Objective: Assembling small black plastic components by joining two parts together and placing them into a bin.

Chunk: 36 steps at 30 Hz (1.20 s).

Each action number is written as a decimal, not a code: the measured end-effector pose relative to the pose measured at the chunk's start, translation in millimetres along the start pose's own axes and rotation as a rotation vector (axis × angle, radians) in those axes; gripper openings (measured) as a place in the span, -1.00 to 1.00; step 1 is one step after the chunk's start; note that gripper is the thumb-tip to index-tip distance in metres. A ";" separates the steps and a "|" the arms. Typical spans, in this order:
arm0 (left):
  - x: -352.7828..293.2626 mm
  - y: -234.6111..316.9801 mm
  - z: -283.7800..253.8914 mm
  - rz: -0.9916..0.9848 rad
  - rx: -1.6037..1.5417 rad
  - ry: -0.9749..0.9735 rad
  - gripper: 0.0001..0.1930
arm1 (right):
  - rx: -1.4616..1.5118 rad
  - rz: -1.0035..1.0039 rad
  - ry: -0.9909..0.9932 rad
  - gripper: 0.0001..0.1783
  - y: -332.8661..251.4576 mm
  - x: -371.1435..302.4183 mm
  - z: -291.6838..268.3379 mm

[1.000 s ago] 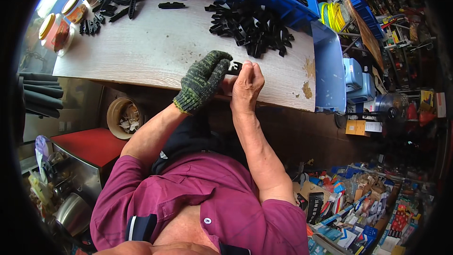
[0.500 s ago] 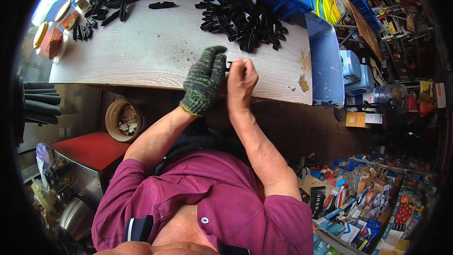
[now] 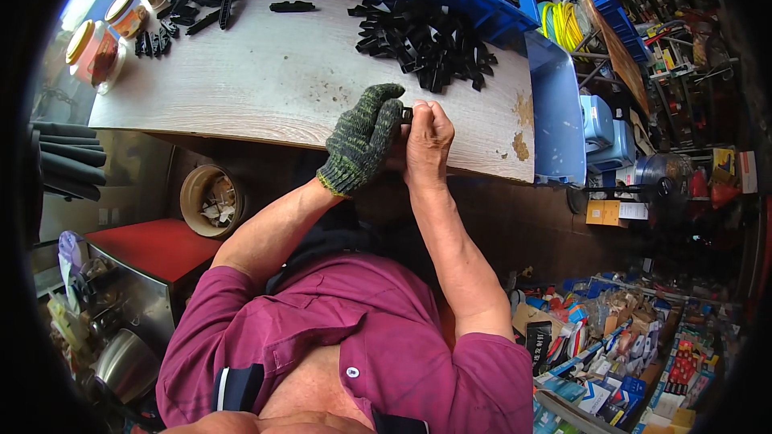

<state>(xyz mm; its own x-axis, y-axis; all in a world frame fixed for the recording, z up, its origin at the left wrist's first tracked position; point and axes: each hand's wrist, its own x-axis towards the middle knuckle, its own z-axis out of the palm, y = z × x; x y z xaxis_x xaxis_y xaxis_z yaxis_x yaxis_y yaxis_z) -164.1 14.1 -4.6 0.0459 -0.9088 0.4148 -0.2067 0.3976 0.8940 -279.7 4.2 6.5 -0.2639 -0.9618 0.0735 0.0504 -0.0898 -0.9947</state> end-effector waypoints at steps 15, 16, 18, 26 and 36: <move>-5.6 8.3 -5.9 -0.099 -0.068 -0.063 -0.70 | -0.123 0.171 0.232 -0.62 -31.7 78.3 -71.7; -5.9 8.1 -6.1 -0.090 -0.055 -0.066 -0.69 | -0.150 0.241 0.114 -0.60 -29.8 78.3 -63.7; -7.1 4.4 -3.9 -0.057 -0.061 -0.057 -0.69 | -0.271 0.245 0.069 -0.59 -26.9 81.9 -51.2; -7.0 2.3 -0.8 0.003 0.013 -0.065 -0.68 | -0.679 0.113 -0.050 -0.62 -12.7 96.2 -40.0; -9.3 -2.9 2.5 0.068 0.042 -0.026 -0.68 | -0.737 0.113 -0.110 -0.55 -16.1 97.5 -33.6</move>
<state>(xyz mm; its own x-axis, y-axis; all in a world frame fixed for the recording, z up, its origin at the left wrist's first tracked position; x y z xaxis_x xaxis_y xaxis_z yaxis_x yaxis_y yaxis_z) -166.5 21.1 -11.4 0.0051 -0.8832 0.4690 -0.2490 0.4531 0.8560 -338.6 -79.5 27.3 -0.1960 -0.9785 -0.0638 -0.5964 0.1707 -0.7843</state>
